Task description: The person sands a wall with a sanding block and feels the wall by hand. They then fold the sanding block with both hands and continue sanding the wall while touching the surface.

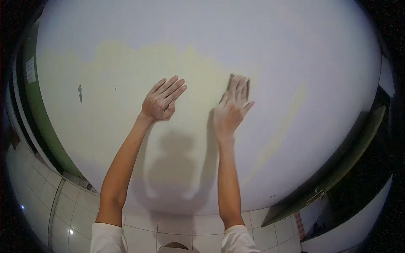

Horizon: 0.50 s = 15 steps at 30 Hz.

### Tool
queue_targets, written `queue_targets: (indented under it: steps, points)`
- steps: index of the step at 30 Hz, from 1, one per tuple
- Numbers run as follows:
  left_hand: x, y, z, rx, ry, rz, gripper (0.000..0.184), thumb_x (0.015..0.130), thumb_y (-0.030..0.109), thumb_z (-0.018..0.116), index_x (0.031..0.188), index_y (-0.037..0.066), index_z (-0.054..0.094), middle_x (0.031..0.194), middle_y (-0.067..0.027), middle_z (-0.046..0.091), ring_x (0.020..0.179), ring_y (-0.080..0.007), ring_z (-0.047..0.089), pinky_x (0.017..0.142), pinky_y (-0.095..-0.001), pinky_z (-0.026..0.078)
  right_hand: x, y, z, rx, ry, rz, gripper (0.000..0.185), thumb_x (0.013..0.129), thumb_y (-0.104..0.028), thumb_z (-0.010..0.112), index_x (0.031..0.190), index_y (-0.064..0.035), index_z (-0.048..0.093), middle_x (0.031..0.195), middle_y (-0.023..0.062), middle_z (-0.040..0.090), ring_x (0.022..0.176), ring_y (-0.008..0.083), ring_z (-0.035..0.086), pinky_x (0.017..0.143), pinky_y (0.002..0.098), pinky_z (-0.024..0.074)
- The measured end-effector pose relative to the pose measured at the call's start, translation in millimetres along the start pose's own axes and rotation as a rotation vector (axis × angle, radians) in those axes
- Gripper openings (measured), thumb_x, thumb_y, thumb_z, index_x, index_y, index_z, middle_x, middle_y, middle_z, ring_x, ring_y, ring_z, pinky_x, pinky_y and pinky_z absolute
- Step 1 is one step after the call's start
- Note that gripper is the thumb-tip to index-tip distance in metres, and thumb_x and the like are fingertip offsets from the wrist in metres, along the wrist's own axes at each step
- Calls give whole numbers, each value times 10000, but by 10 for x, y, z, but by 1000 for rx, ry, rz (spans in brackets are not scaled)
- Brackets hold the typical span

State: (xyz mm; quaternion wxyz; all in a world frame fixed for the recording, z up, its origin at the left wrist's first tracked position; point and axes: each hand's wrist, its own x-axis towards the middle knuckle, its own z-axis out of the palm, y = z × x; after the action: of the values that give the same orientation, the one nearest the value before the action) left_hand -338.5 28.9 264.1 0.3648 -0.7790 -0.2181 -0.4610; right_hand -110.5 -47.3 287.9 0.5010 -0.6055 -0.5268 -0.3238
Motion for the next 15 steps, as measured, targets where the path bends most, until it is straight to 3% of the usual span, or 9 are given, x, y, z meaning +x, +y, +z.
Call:
queue_targets:
  steps: [6,8,9,12,15]
  points:
    - [-4,-49,42,-22,57,18,599,842,116,468,1424,141,608,1504,-28,563,1430,-224,480,1207,-450,341,-188,9,94,73,11,95,567,1058,-153,432,1612,-136,308,1689,60,261,1558,275,224,1223,659,106]
    - [-16,-21,30,-37,43,9,600,847,119,465,1431,140,601,1508,-26,559,1437,-219,473,1210,-449,337,-324,90,130,-9,-94,10,567,1060,-157,426,1612,-126,302,1686,59,268,1555,280,231,1225,658,99]
    - [-19,-21,25,-26,32,1,603,848,116,464,1436,141,597,1512,-26,555,1440,-217,467,1213,-449,333,-247,154,141,-21,-40,-19,565,1060,-172,430,1609,-122,310,1663,68,321,1532,294,291,1225,649,110]
    - [-21,-23,2,-15,19,5,612,850,102,460,1448,149,585,1520,-25,546,1450,-214,455,1217,-448,327,206,133,-62,70,43,-20,560,1063,-164,420,1608,-102,304,1654,78,337,1528,304,295,1232,632,113]
    - [-21,-35,13,-12,38,2,592,859,99,457,1432,137,599,1513,-27,553,1442,-227,464,1219,-450,326,46,55,-74,102,-8,-11,566,1062,-147,410,1608,-69,282,1663,94,311,1542,307,257,1237,627,91]
